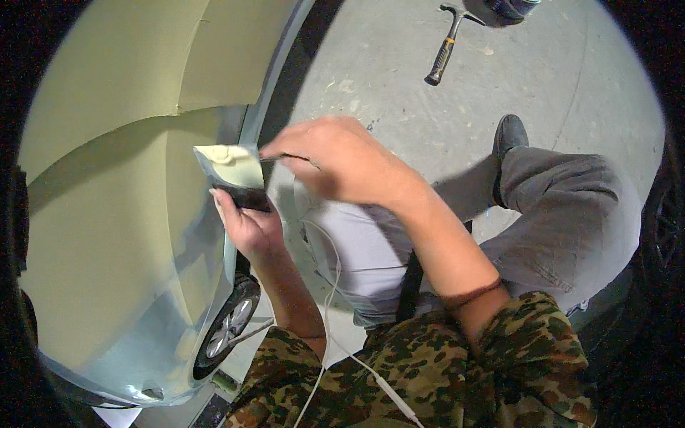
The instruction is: The person applies body filler to a car door using a putty knife and smooths it with a sanding block. They repeatedly transfer filler between tools and spread it along the door panel, focusing on a localized area.
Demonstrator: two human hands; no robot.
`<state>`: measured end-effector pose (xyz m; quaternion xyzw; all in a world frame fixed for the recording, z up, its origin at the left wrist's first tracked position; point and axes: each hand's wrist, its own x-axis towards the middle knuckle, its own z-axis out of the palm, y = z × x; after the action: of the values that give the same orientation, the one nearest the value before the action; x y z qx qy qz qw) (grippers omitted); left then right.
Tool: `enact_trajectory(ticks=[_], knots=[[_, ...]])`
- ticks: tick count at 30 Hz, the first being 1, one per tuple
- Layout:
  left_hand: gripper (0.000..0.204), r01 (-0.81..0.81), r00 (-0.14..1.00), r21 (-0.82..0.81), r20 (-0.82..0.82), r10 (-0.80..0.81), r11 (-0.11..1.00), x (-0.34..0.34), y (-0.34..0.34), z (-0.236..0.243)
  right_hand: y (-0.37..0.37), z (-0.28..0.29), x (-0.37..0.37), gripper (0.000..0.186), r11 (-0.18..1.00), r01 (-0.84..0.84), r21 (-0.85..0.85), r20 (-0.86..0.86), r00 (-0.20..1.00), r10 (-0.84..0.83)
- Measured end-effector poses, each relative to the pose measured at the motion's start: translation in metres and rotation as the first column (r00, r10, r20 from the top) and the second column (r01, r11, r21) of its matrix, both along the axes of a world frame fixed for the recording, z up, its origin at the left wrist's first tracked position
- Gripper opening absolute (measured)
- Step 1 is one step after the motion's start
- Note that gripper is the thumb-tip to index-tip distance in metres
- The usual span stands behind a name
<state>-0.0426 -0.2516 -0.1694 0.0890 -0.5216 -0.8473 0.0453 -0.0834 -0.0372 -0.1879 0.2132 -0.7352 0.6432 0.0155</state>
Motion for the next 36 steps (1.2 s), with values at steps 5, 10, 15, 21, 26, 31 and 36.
enact_trajectory(ticks=[5, 10, 15, 21, 26, 31, 36], knots=[[0.052, -0.222, 0.974, -0.124, 0.021, 0.226, 0.967, 0.014, -0.010, 0.001, -0.028, -0.065, -0.024, 0.017, 0.762, 0.542, -0.353, 0.680, 0.709, -0.189], [0.050, -0.085, 0.996, -0.109, -0.003, 0.086, 0.990, 0.041, -0.038, -0.006, -0.067, -0.102, -0.074, 0.012, 0.333, 0.824, -0.458, 0.888, 0.435, 0.146], [0.051, -0.291, 0.942, -0.140, 0.130, 0.309, 0.946, 0.041, -0.025, -0.002, -0.090, -0.141, -0.111, 0.012, 0.275, 0.837, -0.473, 0.881, 0.440, 0.176], [0.050, -0.311, 0.927, -0.158, 0.167, 0.335, 0.937, 0.042, -0.018, 0.003, -0.087, -0.116, -0.122, 0.011, 0.103, 0.844, -0.526, 0.847, 0.508, 0.159], [0.049, -0.279, 0.938, -0.122, 0.179, 0.298, 0.952, 0.042, -0.018, 0.002, -0.087, -0.100, -0.117, 0.012, 0.092, 0.857, -0.507, 0.860, 0.497, 0.110], [0.050, -0.262, 0.940, -0.116, 0.196, 0.280, 0.958, 0.043, -0.013, 0.004, -0.093, -0.094, -0.108, 0.011, 0.065, 0.892, -0.448, 0.894, 0.447, 0.031], [0.050, -0.235, 0.948, -0.098, 0.199, 0.250, 0.967, 0.047, -0.013, 0.005, -0.090, -0.105, -0.112, 0.020, 0.006, 0.912, -0.409, 0.910, 0.408, -0.071]])
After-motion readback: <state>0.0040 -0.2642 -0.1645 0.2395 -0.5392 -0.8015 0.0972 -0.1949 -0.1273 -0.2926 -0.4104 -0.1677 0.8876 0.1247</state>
